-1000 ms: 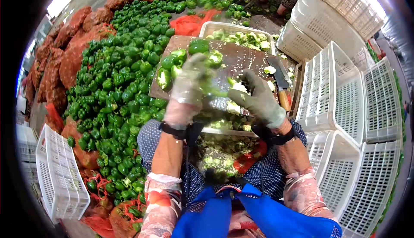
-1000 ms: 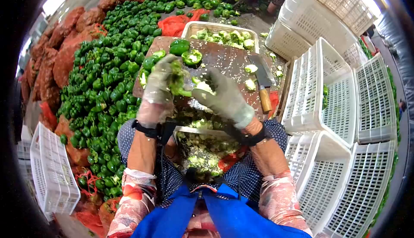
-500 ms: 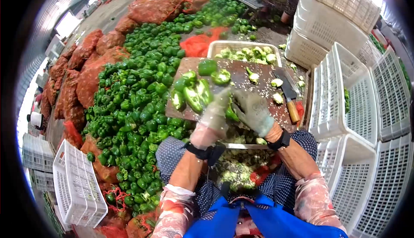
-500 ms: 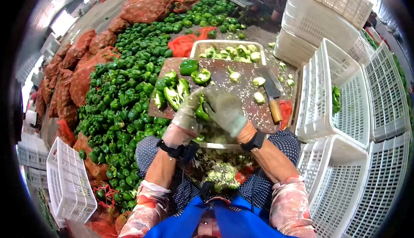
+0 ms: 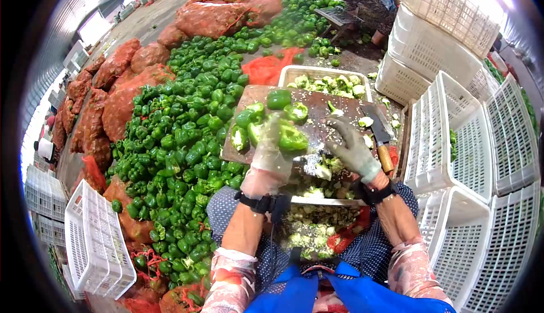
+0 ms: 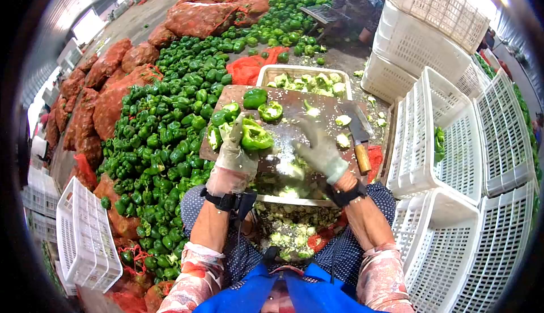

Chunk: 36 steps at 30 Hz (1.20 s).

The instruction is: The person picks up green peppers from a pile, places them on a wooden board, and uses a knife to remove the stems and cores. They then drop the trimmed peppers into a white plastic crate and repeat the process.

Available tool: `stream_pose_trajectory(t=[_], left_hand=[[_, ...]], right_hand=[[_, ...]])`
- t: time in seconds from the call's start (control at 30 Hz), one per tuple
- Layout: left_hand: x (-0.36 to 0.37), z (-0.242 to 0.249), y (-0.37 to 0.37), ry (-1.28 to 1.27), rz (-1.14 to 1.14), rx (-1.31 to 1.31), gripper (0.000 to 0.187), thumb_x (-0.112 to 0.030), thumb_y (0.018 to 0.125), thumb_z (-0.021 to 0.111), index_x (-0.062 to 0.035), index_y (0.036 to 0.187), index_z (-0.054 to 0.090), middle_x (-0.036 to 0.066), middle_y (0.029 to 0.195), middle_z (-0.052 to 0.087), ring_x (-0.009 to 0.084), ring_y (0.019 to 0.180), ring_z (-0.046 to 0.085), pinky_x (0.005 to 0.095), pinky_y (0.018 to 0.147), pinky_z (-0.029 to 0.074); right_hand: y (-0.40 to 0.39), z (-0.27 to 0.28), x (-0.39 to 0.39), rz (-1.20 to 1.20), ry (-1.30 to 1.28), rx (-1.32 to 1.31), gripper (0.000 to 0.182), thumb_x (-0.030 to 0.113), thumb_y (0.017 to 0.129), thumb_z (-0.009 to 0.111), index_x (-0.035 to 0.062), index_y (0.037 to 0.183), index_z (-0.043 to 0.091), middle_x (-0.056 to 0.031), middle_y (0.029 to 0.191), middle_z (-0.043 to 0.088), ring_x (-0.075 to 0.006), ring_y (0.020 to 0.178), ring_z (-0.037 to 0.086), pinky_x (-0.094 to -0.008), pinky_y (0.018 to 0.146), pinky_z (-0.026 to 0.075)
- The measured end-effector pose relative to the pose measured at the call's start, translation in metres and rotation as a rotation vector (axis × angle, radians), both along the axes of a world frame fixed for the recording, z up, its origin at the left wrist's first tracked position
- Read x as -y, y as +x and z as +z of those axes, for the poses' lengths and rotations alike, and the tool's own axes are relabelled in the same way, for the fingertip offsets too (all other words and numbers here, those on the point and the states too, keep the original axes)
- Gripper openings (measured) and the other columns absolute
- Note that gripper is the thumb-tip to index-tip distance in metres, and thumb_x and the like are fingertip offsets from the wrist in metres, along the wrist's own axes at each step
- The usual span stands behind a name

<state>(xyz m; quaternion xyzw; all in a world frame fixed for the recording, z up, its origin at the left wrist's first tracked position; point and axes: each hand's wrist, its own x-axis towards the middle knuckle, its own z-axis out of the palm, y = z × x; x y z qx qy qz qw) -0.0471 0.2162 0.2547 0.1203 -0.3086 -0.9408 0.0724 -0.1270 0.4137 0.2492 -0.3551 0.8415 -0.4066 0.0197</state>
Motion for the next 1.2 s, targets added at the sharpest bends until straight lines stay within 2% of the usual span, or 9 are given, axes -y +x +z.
stream_pose_trajectory(t=[0.1,0.33,0.37,0.53,0.57,0.6,0.77,1.03,1.2], left_hand=[[0.003,-0.015,0.007,0.066,-0.019,0.126,0.040,-0.035,0.092,0.059,-0.0073,0.121,0.054,0.006,0.116,0.059,0.0204,0.100,0.059,0.0420,0.085,0.052],[-0.029,-0.001,0.005,-0.182,-0.185,-0.045,0.049,-0.035,0.096,0.052,-0.0130,0.138,0.043,0.014,0.135,0.047,0.0278,0.122,0.048,0.0507,0.089,0.051],[-0.019,0.002,0.007,-0.364,-0.159,-0.119,0.086,-0.060,0.085,0.056,-0.0097,0.147,0.025,0.018,0.146,0.031,0.0419,0.124,0.043,0.0509,0.096,0.045],[0.051,0.020,0.027,-0.352,0.123,-0.242,0.057,-0.039,0.096,0.049,-0.0101,0.143,0.035,0.019,0.138,0.038,0.0392,0.123,0.045,0.0500,0.094,0.049],[0.061,0.023,0.029,-0.365,0.178,-0.289,0.052,-0.037,0.098,0.046,-0.0106,0.142,0.037,0.019,0.138,0.038,0.0388,0.123,0.045,0.0504,0.094,0.049],[0.070,0.025,0.030,-0.392,0.261,-0.253,0.048,-0.036,0.099,0.042,-0.0106,0.140,0.040,0.020,0.135,0.040,0.0393,0.121,0.047,0.0517,0.094,0.049],[0.090,0.022,0.033,-0.215,0.146,-0.366,0.056,-0.047,0.094,0.050,-0.0091,0.135,0.045,0.016,0.123,0.047,0.0356,0.111,0.052,0.0508,0.087,0.051],[0.072,0.043,0.029,-0.259,0.192,-0.233,0.049,-0.040,0.090,0.060,-0.0058,0.124,0.053,0.010,0.110,0.055,0.0261,0.099,0.059,0.0409,0.069,0.059],[0.081,0.028,0.017,-0.208,0.050,-0.226,0.057,-0.041,0.087,0.064,-0.0051,0.128,0.049,0.013,0.113,0.058,0.0314,0.096,0.063,0.0463,0.071,0.058]], right_hand=[[0.023,-0.007,0.018,0.041,0.060,-0.065,0.076,0.045,0.086,0.064,0.0047,0.143,0.033,-0.0248,0.123,0.053,-0.0324,0.107,0.057,-0.0424,0.094,0.048],[0.001,0.001,-0.001,-0.151,-0.092,0.486,0.052,0.037,0.087,0.062,0.0094,0.130,0.051,-0.0203,0.112,0.059,-0.0318,0.092,0.061,-0.0368,0.089,0.051],[-0.006,0.007,-0.014,-0.229,-0.240,0.559,0.043,0.036,0.089,0.060,0.0085,0.122,0.057,-0.0176,0.114,0.060,-0.0278,0.098,0.061,-0.0363,0.092,0.049],[-0.064,0.011,-0.144,-0.125,-1.503,0.625,0.041,0.039,0.098,0.043,0.0042,0.115,0.056,-0.0152,0.113,0.060,-0.0228,0.101,0.059,-0.0393,0.090,0.049],[-0.052,0.036,-0.153,0.485,-1.505,0.679,0.045,0.044,0.096,0.045,0.0044,0.114,0.057,-0.0146,0.107,0.063,-0.0264,0.095,0.062,-0.0468,0.088,0.050],[-0.062,0.031,-0.164,0.100,-1.655,0.611,0.045,0.045,0.095,0.047,0.0050,0.113,0.057,-0.0132,0.099,0.066,-0.0290,0.087,0.064,-0.0495,0.082,0.052],[-0.073,0.009,-0.027,-0.336,-0.667,0.545,0.054,0.040,0.089,0.060,-0.0001,0.125,0.052,-0.0170,0.111,0.065,-0.0241,0.094,0.065,-0.0365,0.083,0.054],[-0.088,-0.042,0.138,-0.072,0.715,-0.052,0.053,0.028,0.083,0.064,0.0091,0.130,0.051,-0.0168,0.129,0.052,-0.0367,0.119,0.051,-0.0466,0.098,0.044],[-0.084,-0.067,0.125,-0.159,0.651,-0.197,0.049,0.020,0.079,0.068,0.0114,0.126,0.054,-0.0116,0.128,0.052,-0.0297,0.113,0.054,-0.0420,0.098,0.046]])
